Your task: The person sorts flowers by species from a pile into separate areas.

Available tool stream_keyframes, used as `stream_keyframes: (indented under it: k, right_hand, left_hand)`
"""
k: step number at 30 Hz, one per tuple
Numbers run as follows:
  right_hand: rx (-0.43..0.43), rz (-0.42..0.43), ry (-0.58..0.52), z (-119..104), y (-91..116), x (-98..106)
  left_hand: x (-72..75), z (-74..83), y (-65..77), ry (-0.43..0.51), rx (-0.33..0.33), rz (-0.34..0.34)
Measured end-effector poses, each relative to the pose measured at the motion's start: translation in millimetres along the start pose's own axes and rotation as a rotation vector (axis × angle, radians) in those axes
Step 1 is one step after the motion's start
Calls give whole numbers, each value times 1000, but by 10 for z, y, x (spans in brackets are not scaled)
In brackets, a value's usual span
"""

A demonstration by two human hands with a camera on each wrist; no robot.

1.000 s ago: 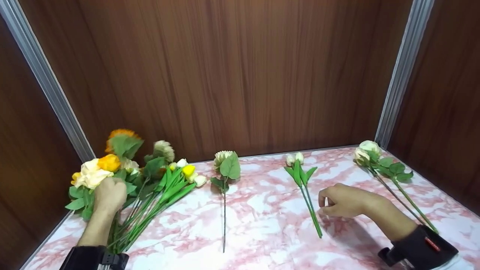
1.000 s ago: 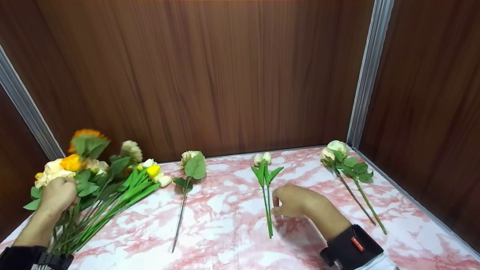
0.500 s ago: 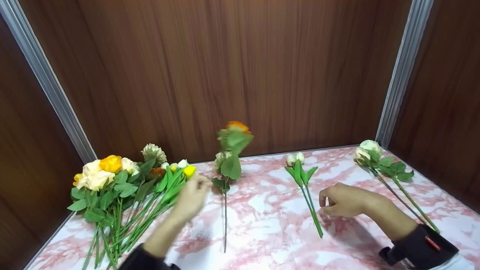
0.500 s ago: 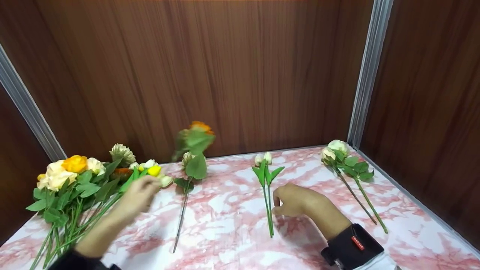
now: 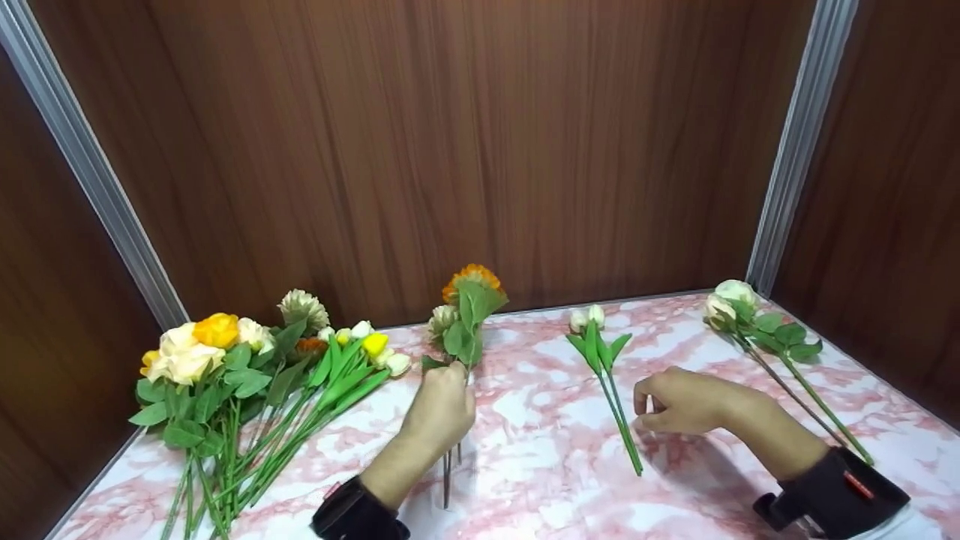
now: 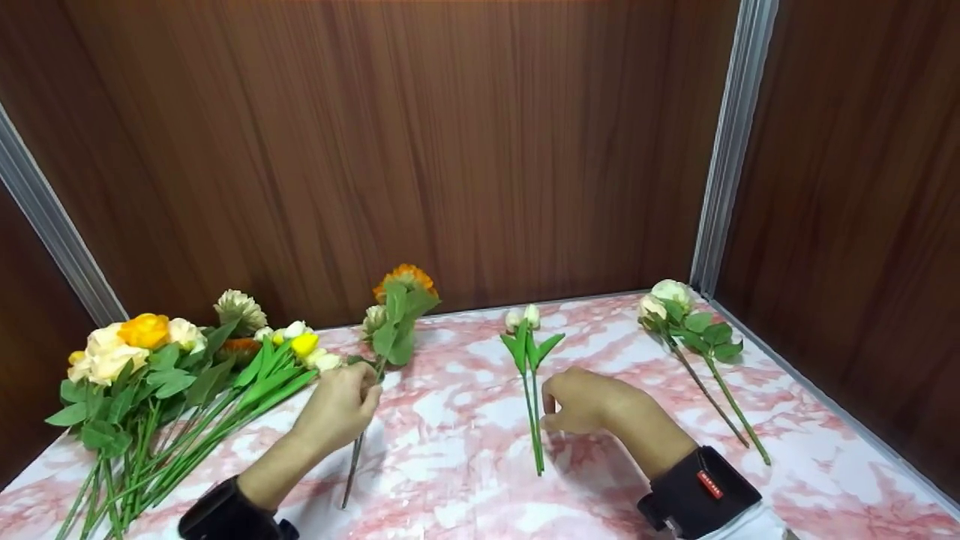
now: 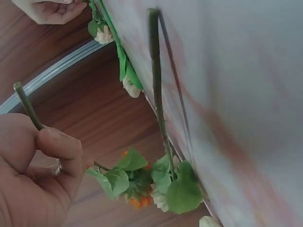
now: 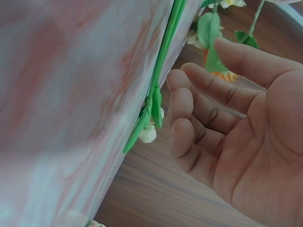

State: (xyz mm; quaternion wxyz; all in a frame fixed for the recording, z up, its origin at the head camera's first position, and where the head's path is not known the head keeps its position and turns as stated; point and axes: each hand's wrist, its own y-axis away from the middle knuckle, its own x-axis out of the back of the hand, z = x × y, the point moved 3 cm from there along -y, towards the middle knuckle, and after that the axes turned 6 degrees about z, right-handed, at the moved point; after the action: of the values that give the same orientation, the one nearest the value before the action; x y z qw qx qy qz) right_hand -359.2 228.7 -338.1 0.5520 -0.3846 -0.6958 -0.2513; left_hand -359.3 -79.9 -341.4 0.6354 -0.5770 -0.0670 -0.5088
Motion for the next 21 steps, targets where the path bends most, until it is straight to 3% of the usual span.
stream_keyframes:
  k: [2, 4, 10, 12, 15, 21]
  right_hand:
    - [6, 3, 1, -5, -1, 1]
    - [10, 2, 0, -9, -2, -1]
    - [-4, -20, -11, -4, -5, -15]
    - [-7, -25, -14, -3, -6, -17]
    - [-10, -34, -16, -3, -11, -22]
    - [-19, -55, -20, 4, -17, -37]
  left_hand:
    - [-39, 24, 8, -7, -15, -46]
    - [-78, 40, 25, -14, -24, -134]
    - [-169, 22, 126, 0, 15, -573]
    - [-176, 20, 152, -13, 2, -661]
    - [-180, 26, 170, -28, -8, -713]
    - [-189, 28, 177, -65, 8, -732]
